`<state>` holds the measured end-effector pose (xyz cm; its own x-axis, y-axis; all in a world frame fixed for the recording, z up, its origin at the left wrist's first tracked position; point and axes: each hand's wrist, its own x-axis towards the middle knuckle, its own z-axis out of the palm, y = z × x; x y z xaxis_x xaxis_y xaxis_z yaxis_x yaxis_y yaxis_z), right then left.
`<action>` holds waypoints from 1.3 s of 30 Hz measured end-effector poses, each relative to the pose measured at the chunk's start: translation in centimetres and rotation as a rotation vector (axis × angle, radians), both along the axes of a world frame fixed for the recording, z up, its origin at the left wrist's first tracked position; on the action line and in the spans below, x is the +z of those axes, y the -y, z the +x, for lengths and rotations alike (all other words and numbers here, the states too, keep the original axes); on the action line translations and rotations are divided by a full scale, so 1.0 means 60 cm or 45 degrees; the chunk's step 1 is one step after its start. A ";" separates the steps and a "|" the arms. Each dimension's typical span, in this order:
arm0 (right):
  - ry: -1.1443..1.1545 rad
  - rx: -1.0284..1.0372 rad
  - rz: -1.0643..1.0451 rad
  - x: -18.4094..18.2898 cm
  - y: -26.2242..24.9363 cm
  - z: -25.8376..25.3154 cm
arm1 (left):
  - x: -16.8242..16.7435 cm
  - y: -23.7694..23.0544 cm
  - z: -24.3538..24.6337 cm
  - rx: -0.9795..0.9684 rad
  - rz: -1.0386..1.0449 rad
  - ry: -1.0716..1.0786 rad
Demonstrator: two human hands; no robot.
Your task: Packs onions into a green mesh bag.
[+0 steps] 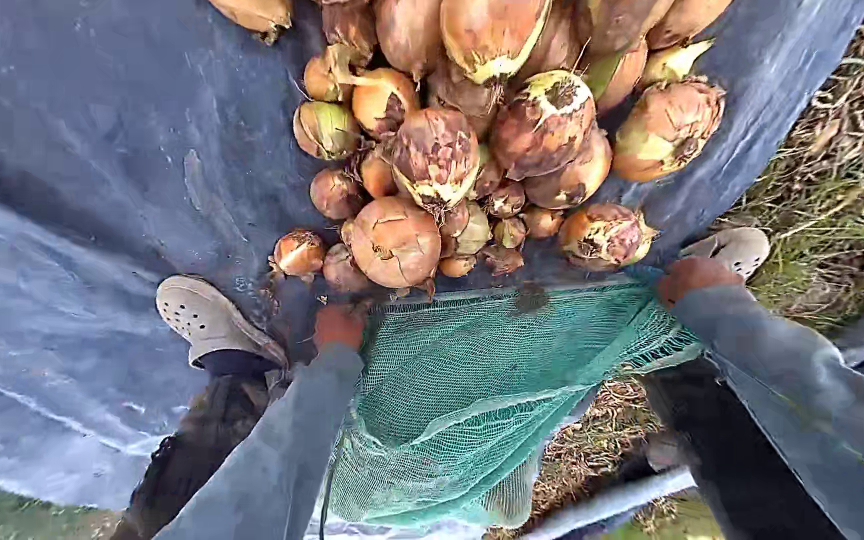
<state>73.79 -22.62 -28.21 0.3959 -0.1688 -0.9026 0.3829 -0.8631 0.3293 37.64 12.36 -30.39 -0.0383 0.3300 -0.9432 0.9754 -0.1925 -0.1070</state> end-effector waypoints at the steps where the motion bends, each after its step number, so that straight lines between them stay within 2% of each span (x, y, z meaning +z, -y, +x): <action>1: 0.028 0.018 0.007 -0.003 -0.005 0.009 | 0.000 -0.002 0.010 -0.013 0.034 -0.018; 4: 0.071 0.077 0.003 -0.006 -0.059 0.028 | 0.007 -0.031 0.031 -0.133 0.028 -0.144; 7: 0.051 0.092 -0.009 -0.006 -0.098 0.025 | 0.012 -0.071 0.027 -0.273 0.011 -0.141; 10: 0.024 0.079 -0.023 -0.009 -0.117 0.007 | 0.015 -0.116 0.024 -0.344 0.057 -0.158; 14: -0.009 0.095 -0.029 -0.009 -0.121 -0.003 | 0.005 -0.134 0.035 -0.381 0.189 -0.196; 19: 0.067 0.304 0.157 -0.014 -0.108 0.078 | 0.000 -0.094 0.040 -0.362 0.167 -0.062; 23: 0.127 0.391 0.165 0.013 -0.161 0.135 | -0.001 -0.047 0.043 -0.146 0.155 -0.022; 26: 0.121 0.359 0.142 0.018 -0.186 0.120 | 0.012 -0.073 0.036 -0.113 0.161 -0.019; 31: 0.029 0.308 0.308 -0.021 -0.211 0.027 | 0.034 -0.184 -0.014 -0.217 0.248 -0.023; 35: -0.028 0.294 0.242 -0.020 -0.163 0.033 | 0.012 -0.212 0.031 -0.450 0.212 -0.082; 39: 0.042 0.231 0.115 0.004 -0.060 0.077 | -0.008 -0.139 0.066 -0.237 0.272 0.071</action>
<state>78.43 -19.03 -27.99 0.4423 -0.0107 -0.8968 0.5250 -0.8076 0.2686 41.60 20.68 -30.90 0.0913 0.5178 -0.8506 0.9310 -0.3474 -0.1116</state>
